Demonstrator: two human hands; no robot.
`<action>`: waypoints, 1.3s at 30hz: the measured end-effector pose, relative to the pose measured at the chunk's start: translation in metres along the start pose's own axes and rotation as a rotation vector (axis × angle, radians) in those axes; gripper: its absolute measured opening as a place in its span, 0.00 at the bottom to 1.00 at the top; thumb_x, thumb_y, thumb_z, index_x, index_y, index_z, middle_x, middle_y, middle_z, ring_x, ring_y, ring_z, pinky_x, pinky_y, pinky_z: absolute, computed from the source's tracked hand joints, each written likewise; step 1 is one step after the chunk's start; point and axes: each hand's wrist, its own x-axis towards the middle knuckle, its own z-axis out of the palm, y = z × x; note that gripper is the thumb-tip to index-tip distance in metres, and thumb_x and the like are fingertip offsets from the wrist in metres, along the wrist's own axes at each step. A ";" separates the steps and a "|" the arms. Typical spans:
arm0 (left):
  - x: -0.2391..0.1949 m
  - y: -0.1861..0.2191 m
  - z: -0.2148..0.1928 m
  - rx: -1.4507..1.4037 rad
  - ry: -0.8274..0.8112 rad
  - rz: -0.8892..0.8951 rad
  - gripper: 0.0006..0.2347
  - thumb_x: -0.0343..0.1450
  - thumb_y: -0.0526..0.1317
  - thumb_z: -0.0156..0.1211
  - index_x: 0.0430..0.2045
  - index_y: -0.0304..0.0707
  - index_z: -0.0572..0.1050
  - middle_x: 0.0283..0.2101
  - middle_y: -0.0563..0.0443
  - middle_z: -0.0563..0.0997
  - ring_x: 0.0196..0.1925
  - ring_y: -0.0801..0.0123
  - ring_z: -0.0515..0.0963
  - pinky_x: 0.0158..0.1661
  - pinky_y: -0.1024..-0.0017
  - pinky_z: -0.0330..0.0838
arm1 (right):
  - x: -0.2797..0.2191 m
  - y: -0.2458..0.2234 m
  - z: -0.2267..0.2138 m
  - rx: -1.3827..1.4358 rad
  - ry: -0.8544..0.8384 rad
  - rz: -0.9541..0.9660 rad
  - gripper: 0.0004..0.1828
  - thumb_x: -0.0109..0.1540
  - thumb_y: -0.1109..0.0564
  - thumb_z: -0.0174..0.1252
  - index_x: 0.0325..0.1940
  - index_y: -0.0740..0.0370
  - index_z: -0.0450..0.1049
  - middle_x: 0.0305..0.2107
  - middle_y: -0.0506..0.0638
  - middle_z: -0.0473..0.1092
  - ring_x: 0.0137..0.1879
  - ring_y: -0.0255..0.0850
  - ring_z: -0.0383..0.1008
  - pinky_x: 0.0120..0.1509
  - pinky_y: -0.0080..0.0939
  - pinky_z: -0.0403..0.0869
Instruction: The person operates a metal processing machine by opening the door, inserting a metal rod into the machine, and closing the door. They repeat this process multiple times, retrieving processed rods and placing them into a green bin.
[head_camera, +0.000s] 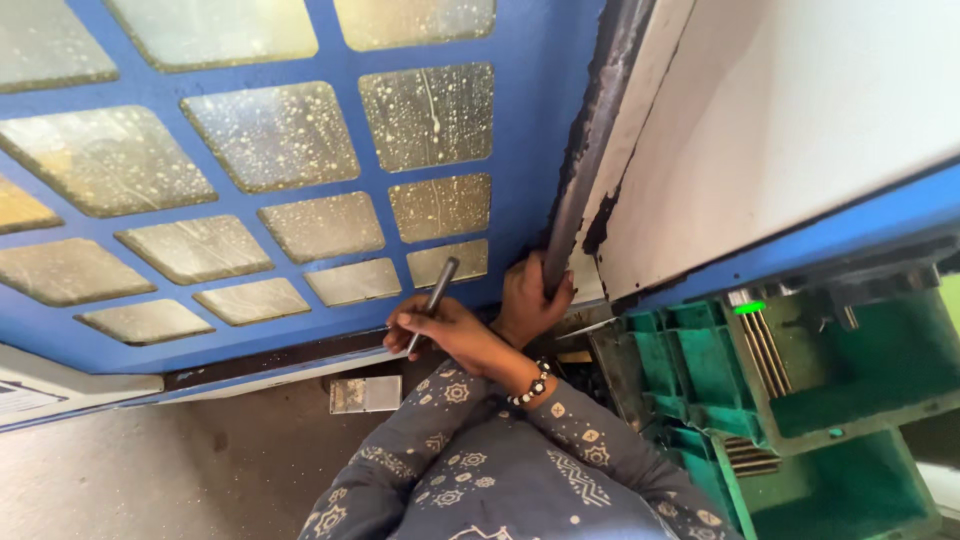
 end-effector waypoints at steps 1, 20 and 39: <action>0.002 -0.001 -0.001 0.003 -0.002 0.006 0.11 0.69 0.36 0.65 0.35 0.32 0.68 0.26 0.37 0.76 0.29 0.40 0.77 0.32 0.52 0.70 | 0.003 0.000 0.000 -0.005 -0.030 0.007 0.16 0.70 0.48 0.55 0.50 0.64 0.72 0.39 0.53 0.77 0.46 0.41 0.81 0.45 0.38 0.77; -0.012 -0.020 0.014 0.080 0.068 0.031 0.11 0.68 0.37 0.65 0.37 0.29 0.71 0.29 0.35 0.77 0.32 0.39 0.77 0.36 0.50 0.71 | 0.002 -0.002 -0.021 0.099 0.098 0.012 0.14 0.71 0.50 0.54 0.51 0.64 0.72 0.31 0.51 0.73 0.33 0.36 0.75 0.35 0.34 0.74; -0.018 0.004 -0.006 0.027 -0.060 -0.075 0.20 0.75 0.42 0.61 0.56 0.29 0.64 0.39 0.28 0.77 0.41 0.33 0.77 0.41 0.49 0.71 | -0.009 0.041 0.035 -0.107 0.216 -0.029 0.12 0.69 0.51 0.56 0.47 0.61 0.68 0.34 0.50 0.75 0.40 0.39 0.78 0.35 0.37 0.76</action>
